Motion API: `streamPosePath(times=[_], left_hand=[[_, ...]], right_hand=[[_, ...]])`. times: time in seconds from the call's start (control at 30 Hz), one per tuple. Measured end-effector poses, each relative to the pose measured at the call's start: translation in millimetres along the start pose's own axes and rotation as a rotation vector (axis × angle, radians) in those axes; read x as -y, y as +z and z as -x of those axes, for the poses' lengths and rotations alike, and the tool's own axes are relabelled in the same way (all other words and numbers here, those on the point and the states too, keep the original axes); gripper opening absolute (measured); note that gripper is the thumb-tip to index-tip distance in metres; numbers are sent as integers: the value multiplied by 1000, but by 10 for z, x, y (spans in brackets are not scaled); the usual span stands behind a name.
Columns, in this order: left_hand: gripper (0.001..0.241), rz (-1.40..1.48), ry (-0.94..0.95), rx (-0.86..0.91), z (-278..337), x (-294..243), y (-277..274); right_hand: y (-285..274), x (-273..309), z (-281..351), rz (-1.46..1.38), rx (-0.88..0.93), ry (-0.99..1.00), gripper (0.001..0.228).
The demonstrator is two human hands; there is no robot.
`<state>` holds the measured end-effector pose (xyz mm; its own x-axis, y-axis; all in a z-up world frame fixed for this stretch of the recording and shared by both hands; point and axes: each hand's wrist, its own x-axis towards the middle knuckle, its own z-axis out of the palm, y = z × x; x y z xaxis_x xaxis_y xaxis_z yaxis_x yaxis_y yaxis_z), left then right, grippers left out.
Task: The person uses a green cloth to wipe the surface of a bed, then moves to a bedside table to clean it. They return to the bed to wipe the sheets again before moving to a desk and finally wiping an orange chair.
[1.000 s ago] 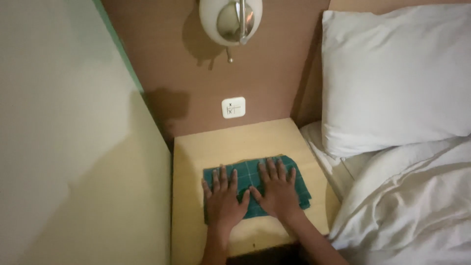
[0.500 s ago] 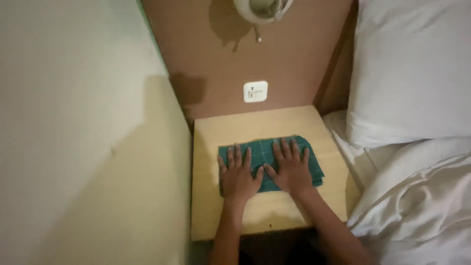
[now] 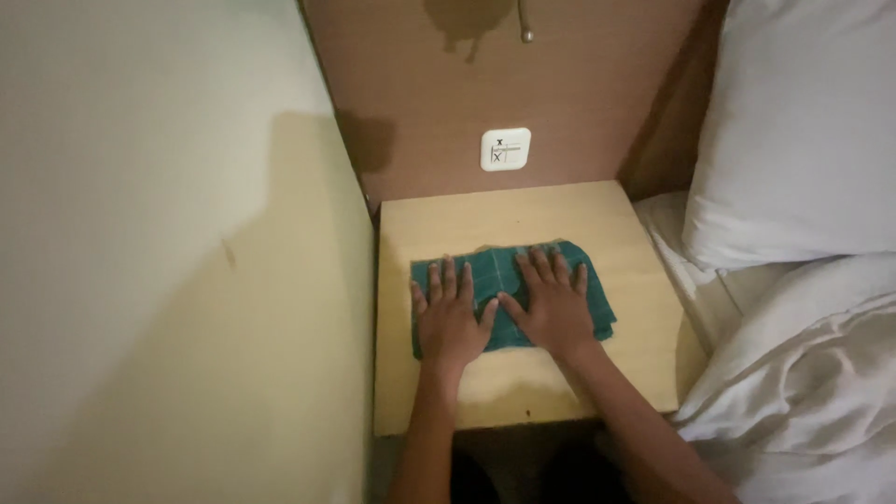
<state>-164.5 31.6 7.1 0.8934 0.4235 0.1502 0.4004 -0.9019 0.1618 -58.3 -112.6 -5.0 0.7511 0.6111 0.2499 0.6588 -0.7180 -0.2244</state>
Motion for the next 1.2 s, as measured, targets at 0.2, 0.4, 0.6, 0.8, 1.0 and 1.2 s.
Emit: streamPosePath(times=[0.2,0.4,0.6,0.8,1.0,1.2], left_hand=[[64,97,-26,-55,-154,14,109],[57,121,9,-142,-60,26,205],[50,199,-8,-181,108,35,171],[49,247,-44,-224,-84,129,139],[49,251,-65,-319,-557,358,462],[48,247,-63,-264,-802,430,320]], right_hand=[[139,70,-227,-83,-67,-35,72],[354,-26,-94,-116,-185,-145,45],[351,120,-16,-178,-174,-150,39],[438,251,-283,-273,-205,-153,39],[633,277,-703,-274,-259,-234,35],[629,371,-957,-307,-228,-158,36]])
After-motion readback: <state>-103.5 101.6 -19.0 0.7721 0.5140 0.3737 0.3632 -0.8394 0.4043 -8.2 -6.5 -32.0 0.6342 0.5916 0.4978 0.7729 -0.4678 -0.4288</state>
